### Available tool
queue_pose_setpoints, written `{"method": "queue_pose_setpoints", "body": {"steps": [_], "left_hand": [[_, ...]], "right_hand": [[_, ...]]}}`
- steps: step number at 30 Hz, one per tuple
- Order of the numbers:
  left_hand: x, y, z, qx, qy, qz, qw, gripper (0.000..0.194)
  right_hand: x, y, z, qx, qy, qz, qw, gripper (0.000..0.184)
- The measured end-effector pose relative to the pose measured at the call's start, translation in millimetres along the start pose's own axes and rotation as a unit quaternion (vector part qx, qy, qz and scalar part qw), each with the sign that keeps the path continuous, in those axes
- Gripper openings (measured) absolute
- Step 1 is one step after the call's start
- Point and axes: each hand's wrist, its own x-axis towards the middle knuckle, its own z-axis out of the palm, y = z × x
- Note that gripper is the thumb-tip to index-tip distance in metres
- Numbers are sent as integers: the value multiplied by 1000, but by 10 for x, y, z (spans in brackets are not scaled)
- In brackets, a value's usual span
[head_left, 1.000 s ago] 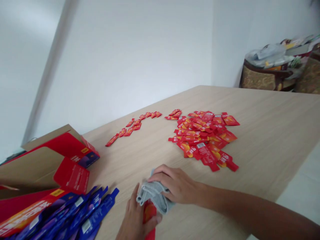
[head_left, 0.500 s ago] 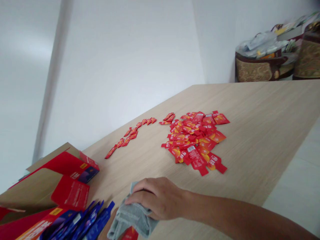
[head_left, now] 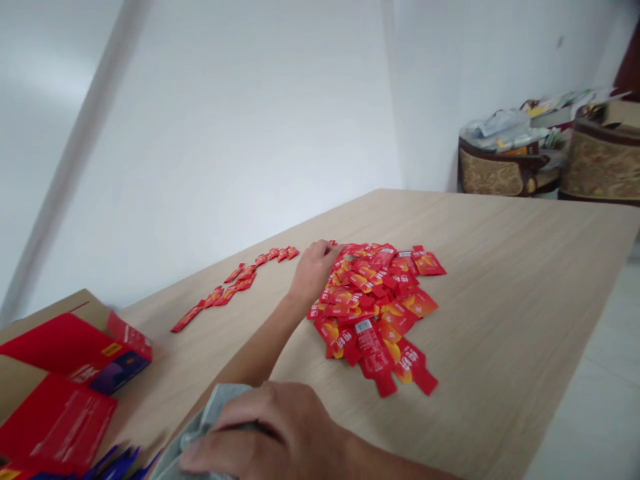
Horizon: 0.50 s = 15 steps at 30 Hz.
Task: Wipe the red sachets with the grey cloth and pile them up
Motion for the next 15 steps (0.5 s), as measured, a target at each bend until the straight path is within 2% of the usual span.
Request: {"method": "queue_pose_setpoints", "body": {"steps": [2,4,7,9,11,13,15], "left_hand": [[186,130,306,7,-27,41,999,27],[255,217,565,12,-58,72,996,25],[216,249,801,15,-98,91,991,27],[138,209,843,17,-111,88,990,31],[30,133,803,17,-117,79,990,34],[-118,28,695,18,-121,64,990,35],[-318,-100,538,22,-123,46,991,39]], "right_hand": [[-8,29,-25,15,47,27,998,37],[-7,45,-50,18,101,52,993,37],[26,54,-104,6,139,67,988,32],[53,67,-142,8,131,65,989,31],[69,88,-160,11,106,51,993,32],[69,111,-149,19,70,42,996,35],[61,127,-119,30,62,48,996,37]]}}
